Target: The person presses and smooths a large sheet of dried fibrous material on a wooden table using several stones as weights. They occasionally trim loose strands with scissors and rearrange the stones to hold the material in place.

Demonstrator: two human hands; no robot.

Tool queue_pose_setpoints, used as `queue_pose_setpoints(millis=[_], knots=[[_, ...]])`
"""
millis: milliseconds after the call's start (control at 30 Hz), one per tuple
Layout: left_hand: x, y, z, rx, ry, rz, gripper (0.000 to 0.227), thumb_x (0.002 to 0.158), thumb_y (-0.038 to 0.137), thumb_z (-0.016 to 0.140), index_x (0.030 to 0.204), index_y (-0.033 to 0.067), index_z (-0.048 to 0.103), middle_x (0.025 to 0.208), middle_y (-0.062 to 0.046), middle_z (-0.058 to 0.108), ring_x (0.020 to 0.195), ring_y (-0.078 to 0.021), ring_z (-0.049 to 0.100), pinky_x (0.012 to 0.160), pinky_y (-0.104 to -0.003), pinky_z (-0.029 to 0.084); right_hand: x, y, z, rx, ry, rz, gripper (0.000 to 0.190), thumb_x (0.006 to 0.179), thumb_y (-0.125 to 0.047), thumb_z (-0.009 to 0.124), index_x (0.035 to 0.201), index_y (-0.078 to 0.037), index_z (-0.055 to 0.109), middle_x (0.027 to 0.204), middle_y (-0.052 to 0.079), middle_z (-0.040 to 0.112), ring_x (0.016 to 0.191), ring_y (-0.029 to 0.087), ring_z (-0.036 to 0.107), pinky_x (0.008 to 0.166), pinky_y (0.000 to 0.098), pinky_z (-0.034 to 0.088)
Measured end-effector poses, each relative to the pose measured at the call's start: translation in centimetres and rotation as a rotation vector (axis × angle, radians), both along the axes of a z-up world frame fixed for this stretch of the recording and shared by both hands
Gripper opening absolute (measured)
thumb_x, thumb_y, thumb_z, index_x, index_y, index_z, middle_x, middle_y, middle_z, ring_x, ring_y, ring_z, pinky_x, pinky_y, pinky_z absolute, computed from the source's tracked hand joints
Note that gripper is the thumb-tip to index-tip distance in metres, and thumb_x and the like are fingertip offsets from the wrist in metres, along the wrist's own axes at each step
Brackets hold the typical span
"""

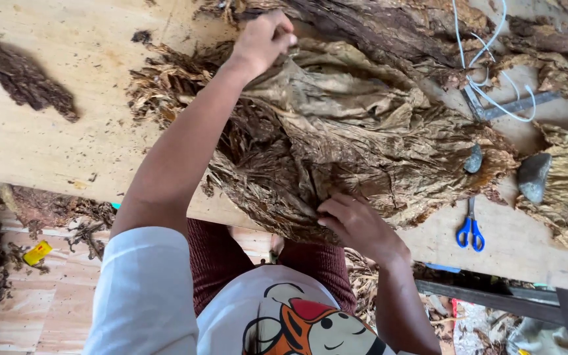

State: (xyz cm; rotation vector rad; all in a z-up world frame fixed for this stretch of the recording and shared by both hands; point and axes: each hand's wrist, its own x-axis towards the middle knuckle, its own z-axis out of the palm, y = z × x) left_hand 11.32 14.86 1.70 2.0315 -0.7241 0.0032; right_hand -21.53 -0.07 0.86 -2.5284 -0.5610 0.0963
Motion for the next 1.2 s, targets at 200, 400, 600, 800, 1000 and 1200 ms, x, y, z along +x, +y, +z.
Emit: queue_pose_setpoints(millis=[200,400,600,800,1000,1200], knots=[[-6.5,7.2,4.8,0.013,-0.083,-0.011,0.023,0.098,0.025,0.052,0.115,0.0097,0.058,0.107,-0.013,0.067,0.095,-0.0257,0.065,0.082,-0.039,0.055,2.0,-0.1,3.0,0.086,-0.278,0.001,0.016,0.085,-0.001,0.068,0.099,-0.003,0.063,0.094,0.008,0.066,0.087,0.018,0.065,0.081,0.0263,0.057],[-12.6,14.4,4.9,0.176,-0.135,0.062,0.057,0.090,0.054,0.049,0.123,0.0073,0.056,0.128,-0.017,0.056,0.124,-0.0378,0.041,0.101,-0.057,0.032,9.3,2.2,5.6,0.111,-0.583,0.020,0.020,0.100,-0.009,0.048,0.114,0.002,0.057,0.114,0.018,0.056,0.108,0.030,0.056,0.096,0.0397,0.049],[-12.0,14.5,1.8,0.297,-0.107,0.153,0.013,0.089,0.018,0.068,0.097,0.0080,0.064,0.109,-0.009,0.063,0.110,-0.0392,0.055,0.103,-0.069,0.024,19.0,3.6,4.6,-0.236,-0.378,-0.074,0.049,0.100,-0.047,0.039,0.126,-0.008,0.051,0.134,0.017,0.045,0.123,0.034,0.037,0.101,0.0598,0.027],[-11.2,17.7,2.8,-0.358,0.124,-0.103,0.011,0.085,0.004,0.070,0.093,-0.0039,0.067,0.081,-0.019,0.066,0.068,-0.0244,0.064,0.062,-0.029,0.054,21.8,3.8,1.9,0.328,-0.403,-0.031,0.011,0.095,-0.014,0.071,0.089,-0.011,0.062,0.064,0.002,0.056,0.062,0.015,0.052,0.066,0.0299,0.043],[-10.7,16.2,-2.1,-1.026,0.605,-0.006,0.046,0.083,0.021,0.076,0.120,0.0006,0.056,0.114,-0.018,0.054,0.088,-0.0201,0.064,0.087,-0.031,0.062,24.3,3.7,0.2,0.359,-0.499,-0.047,0.013,0.096,-0.010,0.070,0.088,-0.008,0.060,0.067,0.004,0.059,0.062,0.017,0.052,0.064,0.0314,0.043],[-13.2,12.8,-5.2,-0.863,0.162,0.295,0.018,0.090,0.012,0.070,0.103,0.0019,0.063,0.083,-0.008,0.062,0.067,-0.0121,0.051,0.061,-0.024,0.042,22.8,4.8,1.1,0.163,-0.228,-0.024,0.013,0.097,-0.016,0.064,0.095,-0.004,0.066,0.085,0.018,0.067,0.080,0.033,0.064,0.075,0.0425,0.048]])
